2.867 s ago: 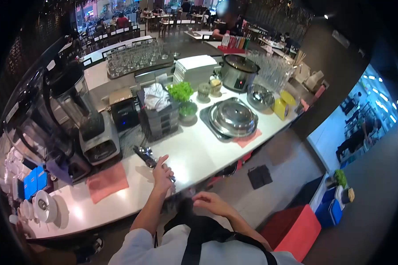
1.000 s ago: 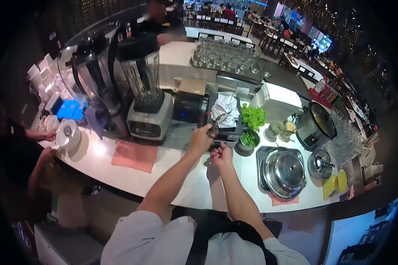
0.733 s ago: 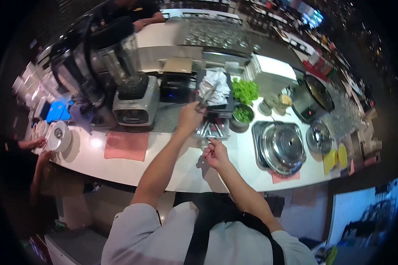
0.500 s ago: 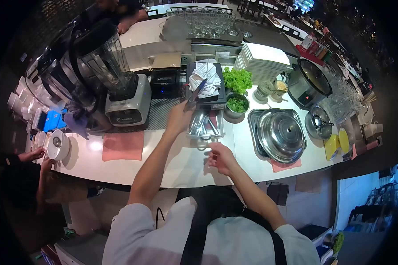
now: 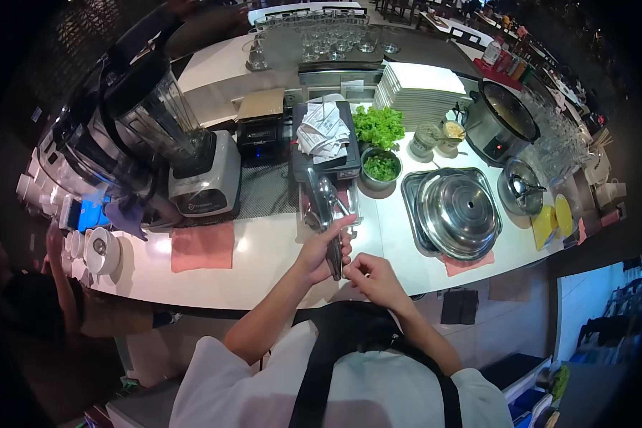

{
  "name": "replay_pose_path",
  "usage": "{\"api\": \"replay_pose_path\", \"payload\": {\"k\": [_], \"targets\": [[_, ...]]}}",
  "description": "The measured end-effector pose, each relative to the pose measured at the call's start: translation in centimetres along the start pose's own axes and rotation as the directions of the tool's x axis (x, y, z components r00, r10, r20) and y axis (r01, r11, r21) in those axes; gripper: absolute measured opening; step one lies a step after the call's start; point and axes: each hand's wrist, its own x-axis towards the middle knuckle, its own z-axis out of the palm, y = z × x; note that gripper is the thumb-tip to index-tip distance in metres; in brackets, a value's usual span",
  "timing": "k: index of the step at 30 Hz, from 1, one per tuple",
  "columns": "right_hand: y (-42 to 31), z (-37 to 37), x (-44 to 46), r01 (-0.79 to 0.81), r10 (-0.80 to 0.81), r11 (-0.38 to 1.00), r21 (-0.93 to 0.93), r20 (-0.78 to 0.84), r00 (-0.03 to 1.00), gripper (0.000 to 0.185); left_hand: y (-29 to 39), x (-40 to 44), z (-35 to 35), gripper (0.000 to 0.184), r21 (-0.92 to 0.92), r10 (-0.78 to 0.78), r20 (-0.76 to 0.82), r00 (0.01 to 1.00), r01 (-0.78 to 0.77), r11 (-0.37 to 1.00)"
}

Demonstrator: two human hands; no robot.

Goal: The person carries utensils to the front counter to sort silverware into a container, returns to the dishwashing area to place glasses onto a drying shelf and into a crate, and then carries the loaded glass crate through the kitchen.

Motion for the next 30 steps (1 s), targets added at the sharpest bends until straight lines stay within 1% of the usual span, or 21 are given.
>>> {"api": "replay_pose_path", "payload": {"k": [2,3,6,7,10,11,12,13,14,17,19,20,21,22,23,24,25,26,27,28,30], "targets": [[1.5,-0.5,1.2,0.148,-0.155,0.988,-0.047,-0.215,0.964,0.022,-0.5,0.1,-1.1,0.042,0.026,-0.065,0.067,0.996,0.064,0.998],[1.7,-0.7,1.9,0.216,-0.23,0.973,-0.08,-0.32,0.919,0.024,-0.9,0.1,-1.6,0.032,-0.003,-0.111,0.124,0.986,0.113,0.994],[1.2,-1.1,4.1,0.245,-0.182,0.958,0.147,-0.347,0.92,0.024,-2.2,-0.2,-2.1,0.029,0.018,-0.246,0.086,0.966,0.245,0.969],[1.5,-0.8,4.7,0.254,-0.173,0.939,0.233,-0.318,0.932,0.026,-2.6,-0.4,-2.1,0.029,-0.009,-0.251,0.066,0.966,0.252,0.968],[1.9,-0.1,4.9,0.084,-0.03,0.903,0.421,-0.133,0.991,0.028,-2.0,-1.9,-1.1,0.034,0.138,-0.277,0.058,0.959,0.267,0.954],[2.0,0.1,4.7,0.032,0.012,0.903,0.428,-0.1,0.995,0.032,-2.2,-2.3,-1.2,0.033,0.145,-0.325,0.07,0.943,0.313,0.939],[2.2,0.6,4.4,0.024,0.02,0.903,0.429,-0.098,0.995,0.034,-2.6,-2.7,-1.4,0.032,0.147,-0.372,0.08,0.925,0.358,0.922],[2.6,1.2,4.0,0.007,0.035,0.904,0.428,-0.09,0.995,0.036,-3.1,-3.0,-1.7,0.031,0.116,-0.385,0.106,0.917,0.373,0.921],[2.4,1.4,3.8,-0.016,0.056,0.905,0.426,-0.08,0.995,0.037,-3.4,-3.2,-1.6,0.03,0.098,-0.369,0.1,0.924,0.36,0.928],[1.9,1.2,2.9,-0.047,0.091,0.918,0.393,-0.095,0.991,0.04,-4.4,-3.3,-1.6,0.032,0.198,-0.255,-0.03,0.966,0.256,0.946],[2.7,1.3,3.2,0.051,0.015,0.966,0.253,-0.253,0.967,0.038,-5.0,-3.2,-1.5,0.033,0.235,-0.172,-0.129,0.977,0.199,0.951],[3.2,1.4,3.5,0.087,-0.025,0.98,0.179,-0.324,0.946,0.037,-4.9,-2.9,-2.2,0.035,0.205,-0.212,-0.103,0.972,0.229,0.951],[3.5,1.4,3.8,0.229,-0.184,0.972,0.056,-0.423,0.887,0.033,-4.8,-2.6,-1.7,0.036,0.185,-0.197,-0.123,0.973,0.218,0.958],[4.8,1.6,4.3,0.269,-0.231,0.963,0.014,-0.47,0.852,0.034,-4.9,-2.6,-1.5,0.038,0.159,-0.189,-0.151,0.97,0.213,0.964],[3.4,1.2,3.4,0.215,-0.11,0.953,0.213,-0.417,0.902,0.035,-4.9,-2.4,-1.4,0.039,0.148,-0.171,-0.14,0.975,0.191,0.97],[2.4,1.4,3.0,0.249,-0.039,0.87,0.425,-0.446,0.894,0.036,-4.5,-2.0,-1.0,0.04,0.142,-0.145,-0.122,0.982,0.162,0.976],[3.0,1.4,3.5,0.394,-0.138,0.824,0.408,-0.53,0.837,0.035,-4.0,-1.8,-0.5,0.038,0.188,-0.151,-0.191,0.97,0.187,0.964],[2.7,1.2,3.9,0.54,-0.24,0.757,0.369,-0.611,0.754,0.035,-4.3,-1.3,-0.2,0.038,0.213,-0.089,-0.291,0.952,0.155,0.965],[2.3,1.0,3.5,0.549,-0.187,0.678,0.489,-0.608,0.772,0.033,-4.5,-0.9,-0.9,0.037,0.259,-0.053,-0.322,0.945,0.142,0.955],[2.0,0.3,2.8,0.445,-0.133,0.713,0.542,-0.518,0.845,0.032,-4.5,-0.6,-1.2,0.037,0.308,-0.015,-0.345,0.938,0.128,0.943],[0.9,-1.5,1.2,0.237,-0.025,0.762,0.603,-0.338,0.941,0.03,-4.8,-0.8,-1.4,0.037,0.351,-0.029,-0.355,0.934,0.162,0.922]]}}
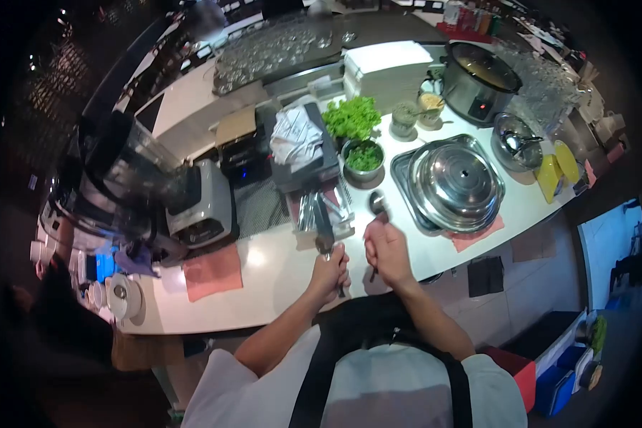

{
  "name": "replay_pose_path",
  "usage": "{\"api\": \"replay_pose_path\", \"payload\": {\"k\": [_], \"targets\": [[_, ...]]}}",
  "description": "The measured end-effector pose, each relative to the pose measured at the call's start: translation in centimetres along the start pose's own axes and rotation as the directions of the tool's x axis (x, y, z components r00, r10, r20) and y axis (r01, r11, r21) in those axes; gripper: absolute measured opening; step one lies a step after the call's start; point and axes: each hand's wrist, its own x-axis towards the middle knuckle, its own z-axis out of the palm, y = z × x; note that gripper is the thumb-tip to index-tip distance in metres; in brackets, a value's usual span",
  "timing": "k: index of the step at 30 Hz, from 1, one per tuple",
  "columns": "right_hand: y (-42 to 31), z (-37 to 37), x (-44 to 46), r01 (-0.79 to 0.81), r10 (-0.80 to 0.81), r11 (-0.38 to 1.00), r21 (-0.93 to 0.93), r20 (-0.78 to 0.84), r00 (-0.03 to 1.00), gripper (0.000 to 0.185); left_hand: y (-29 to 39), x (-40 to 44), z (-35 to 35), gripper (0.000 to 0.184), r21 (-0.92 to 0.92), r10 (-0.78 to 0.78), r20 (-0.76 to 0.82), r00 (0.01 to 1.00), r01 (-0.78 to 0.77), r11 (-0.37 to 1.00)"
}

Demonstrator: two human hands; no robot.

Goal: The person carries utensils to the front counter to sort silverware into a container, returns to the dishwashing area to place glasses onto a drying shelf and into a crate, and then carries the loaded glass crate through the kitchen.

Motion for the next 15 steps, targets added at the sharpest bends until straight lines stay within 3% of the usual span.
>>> {"api": "replay_pose_path", "payload": {"k": [1,3,4,6,7,10,11,14,15], "targets": [[0.6,0.1,0.0,0.066,-0.079,0.969,-0.24,-0.046,0.996,0.024,0.1,-0.1,0.2,0.034,0.012,-0.041,0.009,0.999,0.04,0.999],[2.0,0.3,-0.1,0.136,-0.144,0.929,-0.345,0.0,0.99,0.011,-0.5,-0.5,1.3,0.027,0.153,0.067,0.027,0.997,-0.07,0.986],[1.8,0.9,-0.6,0.009,-0.033,0.906,-0.423,-0.05,0.998,0.017,-0.6,-1.0,2.2,0.023,0.215,0.126,0.033,0.991,-0.13,0.968],[3.0,1.0,-1.2,0.055,-0.134,0.831,-0.553,-0.103,0.986,0.027,-1.3,-0.8,3.1,0.018,0.315,0.184,0.144,0.972,-0.221,0.923],[3.2,0.3,-1.1,0.039,-0.107,0.835,-0.548,-0.094,0.99,0.03,-1.4,-0.8,3.1,0.021,0.443,0.175,0.14,0.975,-0.219,0.869],[5.2,-1.7,0.0,0.109,-0.156,0.872,-0.477,-0.06,0.986,0.029,-1.1,-1.7,3.8,0.026,0.417,0.255,0.305,0.918,-0.369,0.831],[4.4,-1.5,0.1,0.149,-0.191,0.884,-0.443,-0.051,0.98,0.026,-0.7,-2.1,4.0,0.032,0.434,0.207,0.335,0.919,-0.345,0.832],[2.1,-0.4,-0.2,0.097,-0.112,0.992,-0.075,-0.234,0.966,0.02,-0.9,-2.2,3.6,0.031,-0.009,0.059,0.278,0.959,-0.059,0.998],[2.3,-1.4,0.0,0.049,-0.046,0.999,0.009,-0.176,0.983,0.019,-0.8,-2.0,3.0,0.028,-0.068,-0.016,0.262,0.965,0.035,0.997]]}}
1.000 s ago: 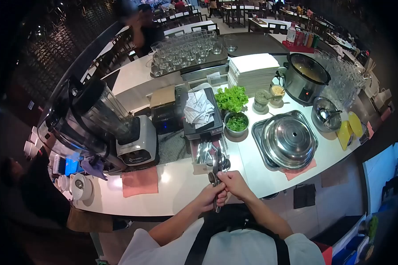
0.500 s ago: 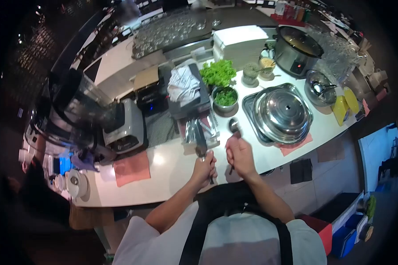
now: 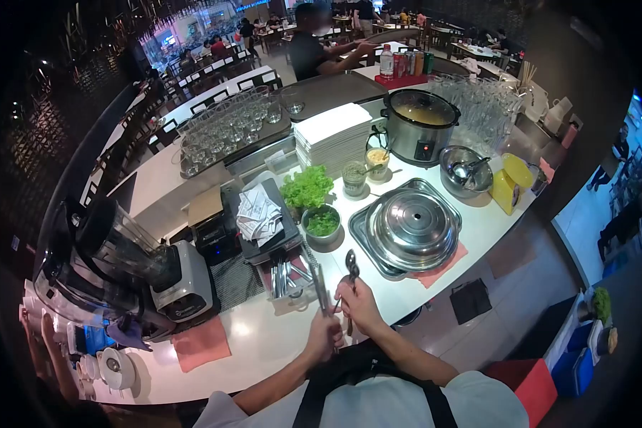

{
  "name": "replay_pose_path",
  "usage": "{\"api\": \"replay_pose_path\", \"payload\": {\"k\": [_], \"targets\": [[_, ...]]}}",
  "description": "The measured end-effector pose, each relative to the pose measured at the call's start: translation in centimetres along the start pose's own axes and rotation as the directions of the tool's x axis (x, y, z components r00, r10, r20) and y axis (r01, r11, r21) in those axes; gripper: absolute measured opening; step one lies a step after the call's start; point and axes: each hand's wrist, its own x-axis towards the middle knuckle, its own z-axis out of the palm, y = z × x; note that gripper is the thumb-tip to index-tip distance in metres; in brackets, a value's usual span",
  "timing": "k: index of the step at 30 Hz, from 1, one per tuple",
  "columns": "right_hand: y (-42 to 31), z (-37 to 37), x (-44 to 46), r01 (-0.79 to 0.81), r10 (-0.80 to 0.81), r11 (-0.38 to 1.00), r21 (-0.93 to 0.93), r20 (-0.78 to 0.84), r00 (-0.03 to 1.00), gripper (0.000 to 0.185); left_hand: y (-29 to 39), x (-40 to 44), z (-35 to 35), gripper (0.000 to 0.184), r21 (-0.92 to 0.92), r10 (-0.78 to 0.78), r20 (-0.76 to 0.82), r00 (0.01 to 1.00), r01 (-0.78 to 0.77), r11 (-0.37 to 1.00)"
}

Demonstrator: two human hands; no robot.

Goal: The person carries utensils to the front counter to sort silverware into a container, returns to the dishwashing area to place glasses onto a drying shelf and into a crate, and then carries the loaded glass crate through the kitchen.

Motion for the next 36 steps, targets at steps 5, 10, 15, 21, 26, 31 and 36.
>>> {"api": "replay_pose_path", "payload": {"k": [5,10,15,21,26,31,36], "targets": [[-1.9,1.1,0.1,-0.009,0.007,0.997,0.072,0.037,0.999,0.013,0.0,-1.0,-1.9,0.024,0.1,0.204,-0.089,0.975,-0.195,0.976],[-0.3,0.8,0.1,-0.16,0.192,0.977,-0.143,0.253,0.948,0.014,2.2,-1.7,-2.8,0.03,0.231,0.431,-0.09,0.898,-0.402,0.886],[-1.1,3.2,-1.0,-0.186,0.342,0.923,-0.338,0.496,0.798,0.02,4.5,-2.1,-2.2,0.032,0.425,0.568,0.049,0.822,-0.532,0.733],[1.2,5.1,-1.5,-0.054,0.263,0.896,-0.44,0.431,0.863,0.029,3.1,-0.5,-5.6,0.015,0.524,0.666,-0.196,0.72,-0.497,0.691],[3.4,5.3,-0.8,0.035,0.229,0.849,-0.527,0.427,0.875,0.019,5.1,0.1,-6.7,0.017,0.494,0.685,-0.341,0.644,-0.497,0.714],[0.3,6.9,4.9,-0.562,0.557,0.824,-0.066,0.271,0.785,0.016,8.3,1.1,-6.0,0.021,0.203,0.579,-0.392,0.714,-0.547,0.812],[1.6,8.3,10.1,-0.593,0.57,0.792,0.143,0.175,0.803,0.009,9.4,1.7,-7.3,0.022,0.09,0.58,-0.421,0.698,-0.603,0.792]]}}
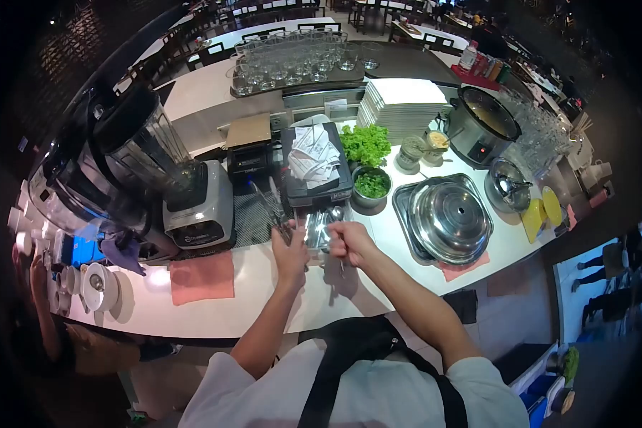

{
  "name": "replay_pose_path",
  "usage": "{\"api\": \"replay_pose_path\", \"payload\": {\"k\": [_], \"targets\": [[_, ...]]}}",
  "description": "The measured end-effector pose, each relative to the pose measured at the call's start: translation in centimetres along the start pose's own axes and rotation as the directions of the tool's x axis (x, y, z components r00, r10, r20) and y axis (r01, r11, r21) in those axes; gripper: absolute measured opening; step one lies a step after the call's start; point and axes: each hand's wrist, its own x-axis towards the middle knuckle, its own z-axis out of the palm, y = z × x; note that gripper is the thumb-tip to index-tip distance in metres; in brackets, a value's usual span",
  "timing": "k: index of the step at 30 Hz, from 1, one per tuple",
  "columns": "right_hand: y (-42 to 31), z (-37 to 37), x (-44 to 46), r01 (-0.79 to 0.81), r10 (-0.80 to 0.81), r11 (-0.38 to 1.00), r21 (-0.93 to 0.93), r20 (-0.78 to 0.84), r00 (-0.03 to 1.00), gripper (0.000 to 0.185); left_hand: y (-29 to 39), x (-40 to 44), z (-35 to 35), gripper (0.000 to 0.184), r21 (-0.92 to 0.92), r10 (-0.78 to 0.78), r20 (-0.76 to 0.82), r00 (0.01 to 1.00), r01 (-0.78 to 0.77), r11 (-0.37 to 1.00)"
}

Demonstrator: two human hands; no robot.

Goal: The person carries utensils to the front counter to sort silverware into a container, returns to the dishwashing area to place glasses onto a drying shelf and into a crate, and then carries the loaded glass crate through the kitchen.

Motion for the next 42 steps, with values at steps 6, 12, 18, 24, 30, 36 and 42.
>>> {"api": "replay_pose_path", "payload": {"k": [6,12,18,24,30,36,42], "targets": [[1.3,1.7,3.9,0.288,-0.283,0.958,0.005,-0.174,0.943,0.006,0.0,-0.3,-1.6,0.019,-0.044,-0.041,0.023,0.999,0.042,0.998],[2.5,-0.4,8.4,0.45,-0.481,0.873,-0.188,-0.18,0.858,0.016,-1.3,-3.2,-1.2,0.021,-0.037,-0.221,0.153,0.963,0.229,0.973],[2.0,3.4,6.9,0.554,-0.704,0.689,-0.468,-0.249,0.665,0.028,-1.8,-4.8,-1.5,0.021,-0.004,-0.245,0.204,0.948,0.251,0.968],[4.1,0.6,1.5,0.79,-0.864,0.453,-0.413,0.013,0.503,0.038,-1.8,-4.9,-2.8,0.019,-0.059,-0.28,0.18,0.943,0.295,0.954],[4.5,0.8,-9.3,0.268,-0.277,0.568,-0.779,0.126,0.953,0.041,-2.9,-4.7,-1.6,0.021,-0.203,-0.344,0.163,0.925,0.373,0.906],[5.3,-0.4,-11.2,0.458,-0.512,0.177,-0.871,0.316,0.799,0.055,-2.5,-5.5,0.4,0.025,-0.22,-0.463,0.236,0.854,0.511,0.831],[4.5,-0.8,-10.5,0.375,-0.423,0.395,-0.839,0.197,0.885,0.049,-3.7,-3.9,0.0,0.033,-0.209,-0.377,0.265,0.888,0.434,0.876]]}}
